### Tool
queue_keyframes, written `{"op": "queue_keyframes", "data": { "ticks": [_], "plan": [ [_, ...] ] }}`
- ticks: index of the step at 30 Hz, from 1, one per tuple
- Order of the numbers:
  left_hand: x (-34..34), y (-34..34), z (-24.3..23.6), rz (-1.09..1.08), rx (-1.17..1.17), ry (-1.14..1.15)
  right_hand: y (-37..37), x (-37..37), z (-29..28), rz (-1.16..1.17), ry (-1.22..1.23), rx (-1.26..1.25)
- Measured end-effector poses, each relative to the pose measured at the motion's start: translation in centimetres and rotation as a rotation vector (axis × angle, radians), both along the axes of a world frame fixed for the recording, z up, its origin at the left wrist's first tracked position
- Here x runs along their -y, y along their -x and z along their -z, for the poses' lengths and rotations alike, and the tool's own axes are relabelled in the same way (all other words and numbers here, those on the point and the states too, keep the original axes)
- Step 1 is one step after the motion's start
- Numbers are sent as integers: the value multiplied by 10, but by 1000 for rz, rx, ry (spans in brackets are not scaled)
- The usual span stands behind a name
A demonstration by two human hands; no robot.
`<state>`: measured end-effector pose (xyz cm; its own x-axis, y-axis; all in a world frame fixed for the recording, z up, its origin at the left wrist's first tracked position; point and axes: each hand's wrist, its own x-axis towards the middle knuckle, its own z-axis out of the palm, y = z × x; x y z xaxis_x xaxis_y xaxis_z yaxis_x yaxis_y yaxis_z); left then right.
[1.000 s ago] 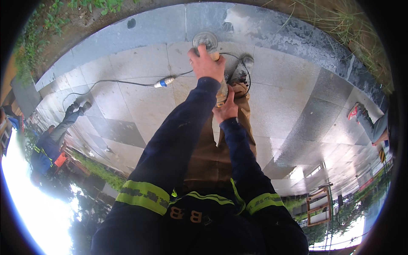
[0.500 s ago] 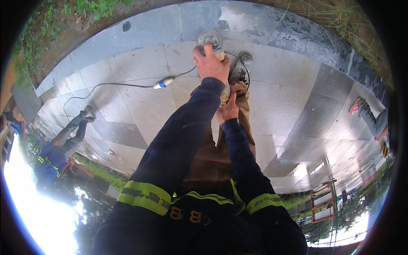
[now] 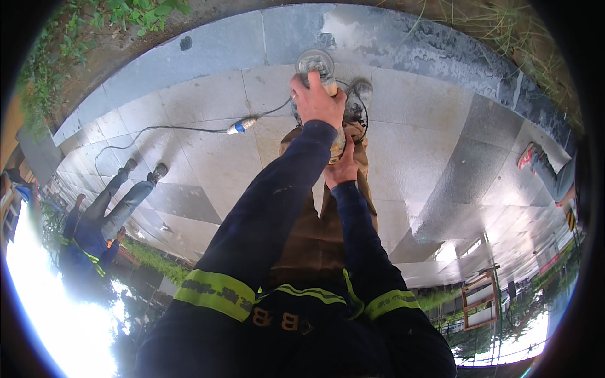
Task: The person uses an angle grinder to grind a concrete surface. The person holds the tool with both hands and moves it across the ground, creating dust. Another person is visible nearby.
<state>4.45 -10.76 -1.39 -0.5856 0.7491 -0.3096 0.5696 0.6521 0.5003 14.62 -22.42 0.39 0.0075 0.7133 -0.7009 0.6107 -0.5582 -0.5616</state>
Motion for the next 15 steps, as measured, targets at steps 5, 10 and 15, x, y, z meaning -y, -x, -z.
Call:
{"op": "queue_keyframes", "data": {
  "ticks": [5, 10, 15],
  "plan": [
    [-5, -3, 4, 12, -21, -38, -1, -8, 0, 16, 16, 19],
    [-4, -2, 5, -12, -72, 42, -2, -9, -1, 0, -30, -32],
    [-4, -2, 6, -6, -11, -37, -3, -8, 3, 8, 12, -18]
  ]
}}
